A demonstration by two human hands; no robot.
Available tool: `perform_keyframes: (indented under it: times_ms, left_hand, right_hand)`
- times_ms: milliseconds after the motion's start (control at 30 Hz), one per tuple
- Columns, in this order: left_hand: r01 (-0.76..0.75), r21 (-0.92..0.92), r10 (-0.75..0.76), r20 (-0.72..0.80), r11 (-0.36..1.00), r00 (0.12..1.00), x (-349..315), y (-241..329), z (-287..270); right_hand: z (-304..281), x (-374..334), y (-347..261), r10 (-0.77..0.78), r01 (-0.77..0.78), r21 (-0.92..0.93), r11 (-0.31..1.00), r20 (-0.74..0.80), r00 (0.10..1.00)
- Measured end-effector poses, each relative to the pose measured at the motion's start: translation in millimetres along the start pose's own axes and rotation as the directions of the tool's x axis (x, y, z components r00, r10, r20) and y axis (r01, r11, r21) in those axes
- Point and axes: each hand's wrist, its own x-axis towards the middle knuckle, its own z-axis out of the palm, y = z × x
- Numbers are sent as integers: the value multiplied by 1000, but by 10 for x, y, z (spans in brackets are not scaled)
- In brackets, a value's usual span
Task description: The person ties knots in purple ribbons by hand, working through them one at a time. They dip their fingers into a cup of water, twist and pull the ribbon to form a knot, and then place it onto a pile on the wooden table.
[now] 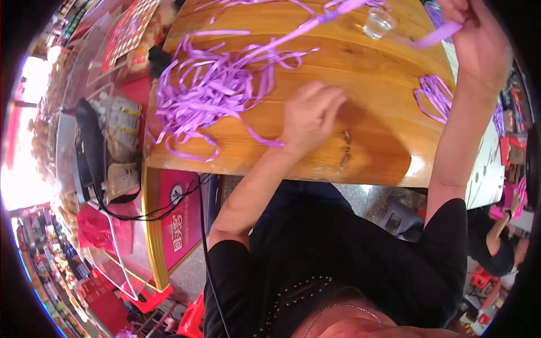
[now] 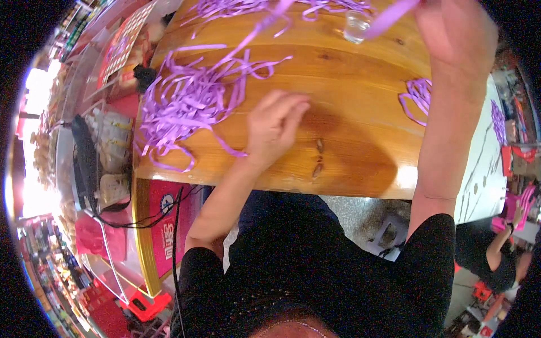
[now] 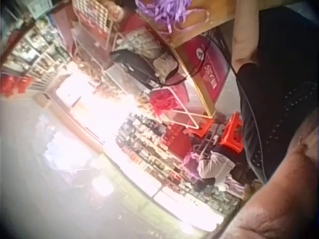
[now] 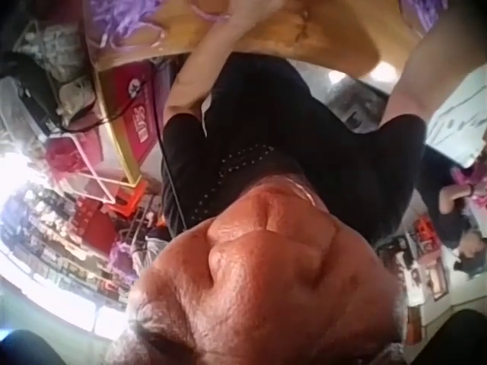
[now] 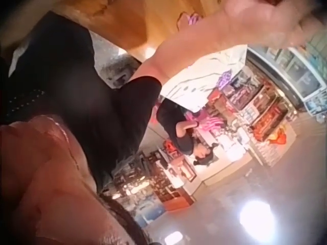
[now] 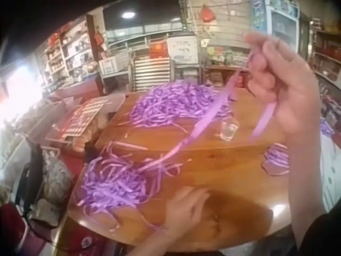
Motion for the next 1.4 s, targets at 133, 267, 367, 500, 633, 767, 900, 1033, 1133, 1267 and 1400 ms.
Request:
perform_keyframes:
  times_ms: [133, 267, 367, 500, 633, 767, 900, 1033, 1133, 1267, 1400]
  left_hand:
    - [165, -122, -185, -173, 979, 967, 65, 310, -178]
    - [-60, -46, 35, -431, 997, 902, 423, 478, 21]
    - [138, -388, -221, -177, 911, 959, 740, 602, 290]
    - [416, -365, -409, 102, 833, 907, 797, 748, 243]
    - [288, -141, -293, -14, 947, 956, 727, 608, 203]
    - [119, 193, -107, -68, 974, 992, 646, 304, -76]
    - [-48, 688, 32, 36, 724, 999, 753, 286, 132]
    - [283, -275, -293, 5, 919, 956, 794, 395, 481]
    - [624, -621, -563, 331, 474, 758, 825, 355, 404]
    - [551, -431, -504, 229, 714, 833, 835, 296, 368]
    - [417, -243, -376, 199, 876, 905, 873, 149, 254]
  right_hand:
    - [-373, -271, 163, 172, -165, -145, 976, 31, 985]
    - [-528, -552, 137, 425, -374, -317, 871, 105, 899]
    - [-721, -669, 105, 524, -463, -249, 851, 332, 784]
    - [-789, -876, 153, 446, -385, -285, 878, 192, 874]
    - [-1204, -1093, 356, 347, -157, -531, 832, 279, 895]
    - [-1079, -1187, 453, 227, -15, -586, 810, 289, 930]
    - [-869, -1238, 734, 45, 284, -670, 686, 429, 902]
    - [-594, -1087, 743, -18, 367, -669, 647, 467, 884]
    - [-544, -1007, 681, -97, 403, -732, 549, 423, 901]
    - [-515, -1035, 681, -44, 425, -768, 479, 463, 885]
    - [-545, -957, 711, -70, 414, -753, 512, 444, 893]
